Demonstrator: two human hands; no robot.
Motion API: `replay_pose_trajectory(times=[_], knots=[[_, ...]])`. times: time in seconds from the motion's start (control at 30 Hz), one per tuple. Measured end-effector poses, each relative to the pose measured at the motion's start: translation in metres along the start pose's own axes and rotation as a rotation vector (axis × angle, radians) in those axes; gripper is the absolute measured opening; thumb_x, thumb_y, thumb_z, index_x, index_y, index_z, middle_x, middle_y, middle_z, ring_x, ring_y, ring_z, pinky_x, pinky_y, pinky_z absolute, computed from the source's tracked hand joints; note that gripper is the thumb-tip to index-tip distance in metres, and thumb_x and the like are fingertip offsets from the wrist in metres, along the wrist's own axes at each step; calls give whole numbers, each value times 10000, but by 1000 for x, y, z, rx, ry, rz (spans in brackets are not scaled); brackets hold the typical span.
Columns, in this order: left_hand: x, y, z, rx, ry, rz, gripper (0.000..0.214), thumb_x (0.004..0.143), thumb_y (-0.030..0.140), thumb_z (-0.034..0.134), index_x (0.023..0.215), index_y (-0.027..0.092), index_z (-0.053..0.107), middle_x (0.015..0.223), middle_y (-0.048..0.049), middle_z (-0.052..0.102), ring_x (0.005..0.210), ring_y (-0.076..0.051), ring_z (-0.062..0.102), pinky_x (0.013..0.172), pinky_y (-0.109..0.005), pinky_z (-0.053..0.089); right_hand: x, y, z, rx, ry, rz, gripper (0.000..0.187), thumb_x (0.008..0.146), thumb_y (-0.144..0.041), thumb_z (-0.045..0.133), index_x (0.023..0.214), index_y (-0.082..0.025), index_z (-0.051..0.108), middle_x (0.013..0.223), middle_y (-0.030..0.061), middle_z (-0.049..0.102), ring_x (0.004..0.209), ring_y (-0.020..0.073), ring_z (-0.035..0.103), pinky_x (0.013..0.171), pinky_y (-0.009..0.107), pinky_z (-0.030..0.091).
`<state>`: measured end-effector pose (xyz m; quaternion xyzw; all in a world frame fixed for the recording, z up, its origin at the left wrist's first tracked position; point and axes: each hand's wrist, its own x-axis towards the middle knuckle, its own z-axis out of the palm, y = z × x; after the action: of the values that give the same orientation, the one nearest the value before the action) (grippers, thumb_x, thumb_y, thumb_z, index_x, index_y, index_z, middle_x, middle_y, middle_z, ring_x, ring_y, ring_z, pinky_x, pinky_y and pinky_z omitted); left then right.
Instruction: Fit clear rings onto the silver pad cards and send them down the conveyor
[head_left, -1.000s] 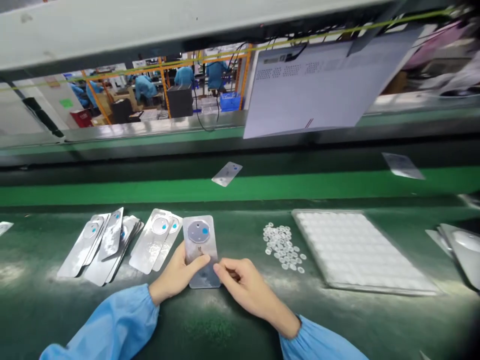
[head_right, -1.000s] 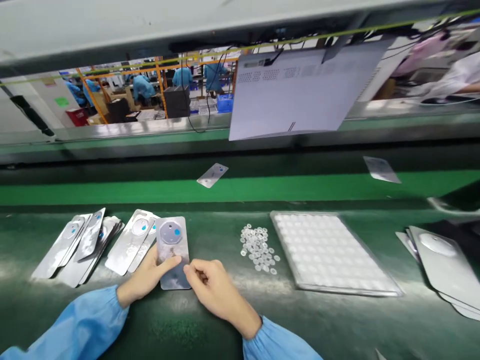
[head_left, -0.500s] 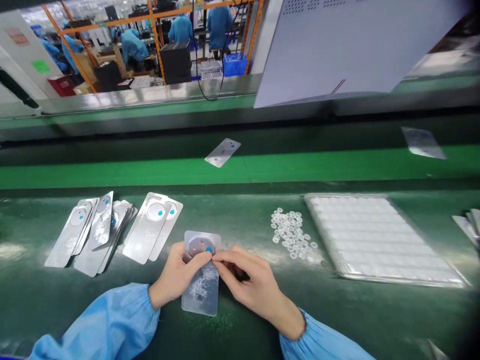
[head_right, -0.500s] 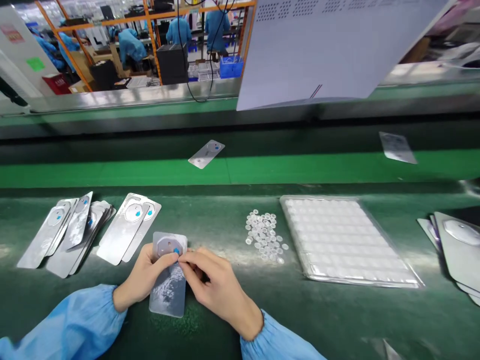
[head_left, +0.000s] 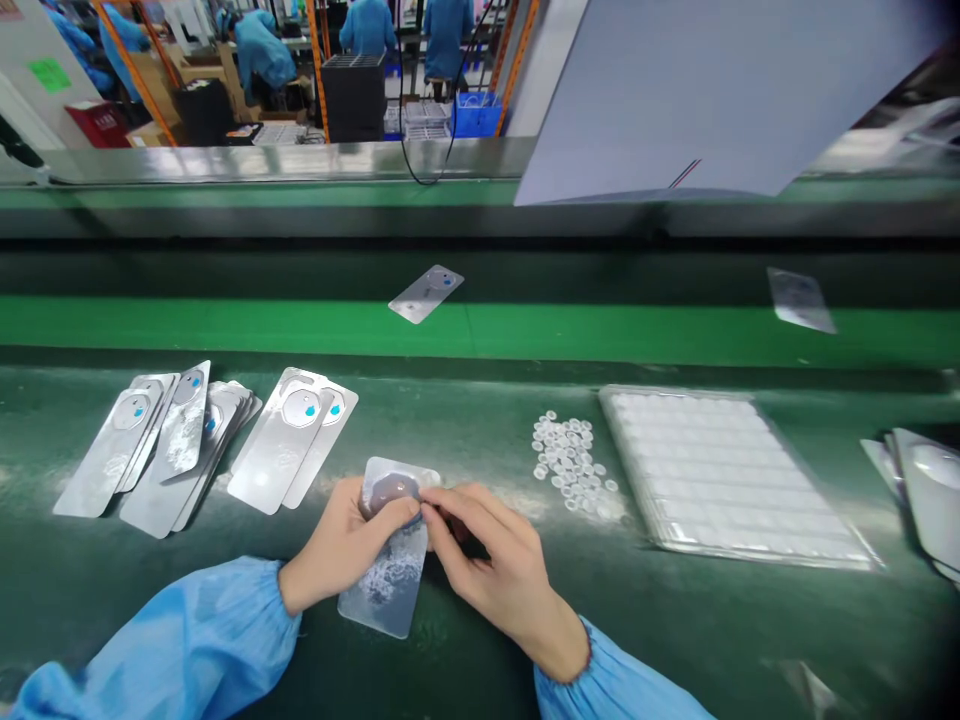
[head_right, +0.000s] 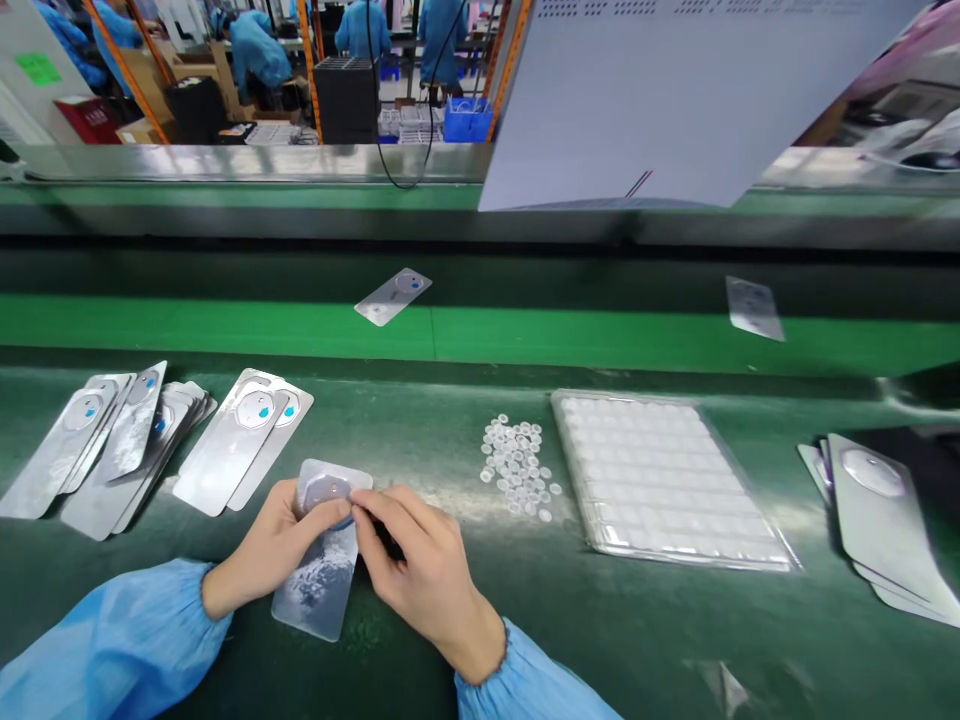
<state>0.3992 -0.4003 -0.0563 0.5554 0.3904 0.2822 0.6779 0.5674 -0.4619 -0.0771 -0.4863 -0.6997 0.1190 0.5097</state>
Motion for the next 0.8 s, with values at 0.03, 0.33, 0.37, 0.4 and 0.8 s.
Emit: replay_pose_trajectory(times=[0.03,0.33,0.37,0.4,0.8], knots=[[0,0,0,14,7,1,301,908,401,673,759,149,604,682,11,547,624,-116,465,583,-227,402,0,1,-1,-27,-11,-1,269,974,-50,614,1202,-183,670,880,56,674,695,147,633,597,270,522],[-9,-12,-5,194,224,-100,422,888,574,542,722,200,646,777,-29,620,828,-233,595,781,-337,490,0,4,-1,-91,-24,14,201,1003,-103,613,1152,-202,705,961,62,708,773,153,689,653,268,571],[-9,-12,-5,207,220,-110,432,888,583,529,722,203,648,784,-31,628,839,-239,600,802,-345,493,0,4,0,-86,-22,19,191,1002,-99,610,1133,-200,704,956,60,706,773,152,688,653,269,570],[-10,-12,-5,211,210,-118,438,890,588,515,732,205,656,797,-34,641,853,-244,606,821,-351,498,0,4,0,-88,-23,20,179,1000,-96,610,1116,-196,701,949,60,704,769,152,686,647,268,567],[-10,-13,-4,221,246,-134,397,902,534,501,825,207,712,911,-52,721,977,-266,646,933,-370,524,5,-1,-1,-187,-59,-53,108,1001,-98,598,1051,-170,662,930,67,705,700,141,661,582,253,515]])
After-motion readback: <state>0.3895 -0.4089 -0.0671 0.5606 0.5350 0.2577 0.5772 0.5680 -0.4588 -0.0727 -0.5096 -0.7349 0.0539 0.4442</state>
